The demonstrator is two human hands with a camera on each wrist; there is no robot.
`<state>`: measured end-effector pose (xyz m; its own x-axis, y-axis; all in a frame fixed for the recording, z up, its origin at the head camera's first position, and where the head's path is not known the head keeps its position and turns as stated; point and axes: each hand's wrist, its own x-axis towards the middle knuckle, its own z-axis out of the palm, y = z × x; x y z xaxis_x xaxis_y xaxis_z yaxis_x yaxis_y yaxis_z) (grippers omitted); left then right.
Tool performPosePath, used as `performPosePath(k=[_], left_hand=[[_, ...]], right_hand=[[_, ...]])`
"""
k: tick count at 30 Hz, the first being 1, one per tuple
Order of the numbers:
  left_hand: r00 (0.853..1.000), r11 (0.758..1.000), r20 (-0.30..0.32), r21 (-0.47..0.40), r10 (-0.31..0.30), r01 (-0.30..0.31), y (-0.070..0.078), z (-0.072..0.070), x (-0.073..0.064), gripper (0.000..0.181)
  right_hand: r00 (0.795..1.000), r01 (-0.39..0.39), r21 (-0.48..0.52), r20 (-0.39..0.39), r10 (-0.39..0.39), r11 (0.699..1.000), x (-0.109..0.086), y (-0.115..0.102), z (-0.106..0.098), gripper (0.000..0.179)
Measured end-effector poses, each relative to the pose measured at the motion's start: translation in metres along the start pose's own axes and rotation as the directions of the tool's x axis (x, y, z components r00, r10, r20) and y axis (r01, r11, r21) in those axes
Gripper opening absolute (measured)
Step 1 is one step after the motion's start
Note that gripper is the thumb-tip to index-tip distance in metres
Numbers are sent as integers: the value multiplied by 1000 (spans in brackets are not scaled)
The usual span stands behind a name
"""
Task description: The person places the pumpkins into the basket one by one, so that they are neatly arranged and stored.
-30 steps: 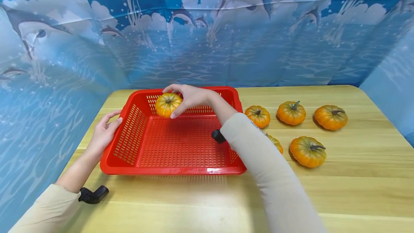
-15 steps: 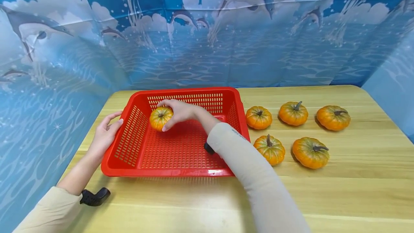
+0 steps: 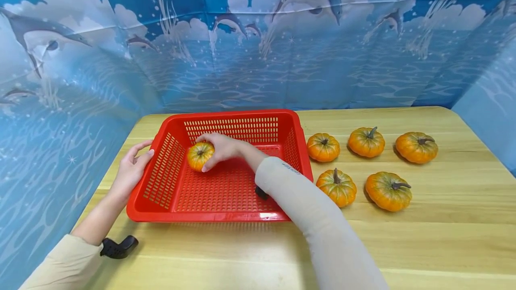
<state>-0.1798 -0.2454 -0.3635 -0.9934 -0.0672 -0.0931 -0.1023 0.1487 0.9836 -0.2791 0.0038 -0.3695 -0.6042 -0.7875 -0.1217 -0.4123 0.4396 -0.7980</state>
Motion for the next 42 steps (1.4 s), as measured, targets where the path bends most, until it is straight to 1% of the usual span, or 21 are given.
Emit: performPosePath(k=[6,10,15,21,24,28,31,33,39,42], left_hand=[[1000,1000,-2,-8,-3,3,0,0,1,48],[1000,1000,-2,-8,-4,4,0,0,0,48],[1000,1000,3,-3,-1,1,0,2,0,49],[1000,1000,11,14,1,-1,0,3,-2,50],[1000,1000,13,17,-4,4,1,1,-1,51],[1000,1000,5,12,-17,17,1,-2,-2,51],[1000,1000,1,15,-20,20,2,-4,-3,51],[1000,1000,5,9,-21,21,2,-4,-3,51],[1000,1000,10,7,-17,17,3,-2,-5,51],[1000,1000,19,3,-13,13,3,-1,-6,51]], right_hand=[[1000,14,-77,-14,-15,997,5,2,9,80],[999,27,-108,-26,-30,994,8,0,13,81],[999,3,-124,-49,-9,992,7,0,14,82],[999,-10,-118,-45,5,993,2,-4,8,83],[999,-10,-91,-53,5,996,-3,-10,1,83],[997,3,4,-78,-2,1000,-10,-19,-13,82],[995,28,89,-98,-19,996,-18,-27,-22,79],[994,41,123,-107,-28,992,-24,-32,-27,77],[988,102,153,-127,-83,983,-41,-45,-38,71],[987,118,152,-130,-99,981,-51,-54,-43,70]])
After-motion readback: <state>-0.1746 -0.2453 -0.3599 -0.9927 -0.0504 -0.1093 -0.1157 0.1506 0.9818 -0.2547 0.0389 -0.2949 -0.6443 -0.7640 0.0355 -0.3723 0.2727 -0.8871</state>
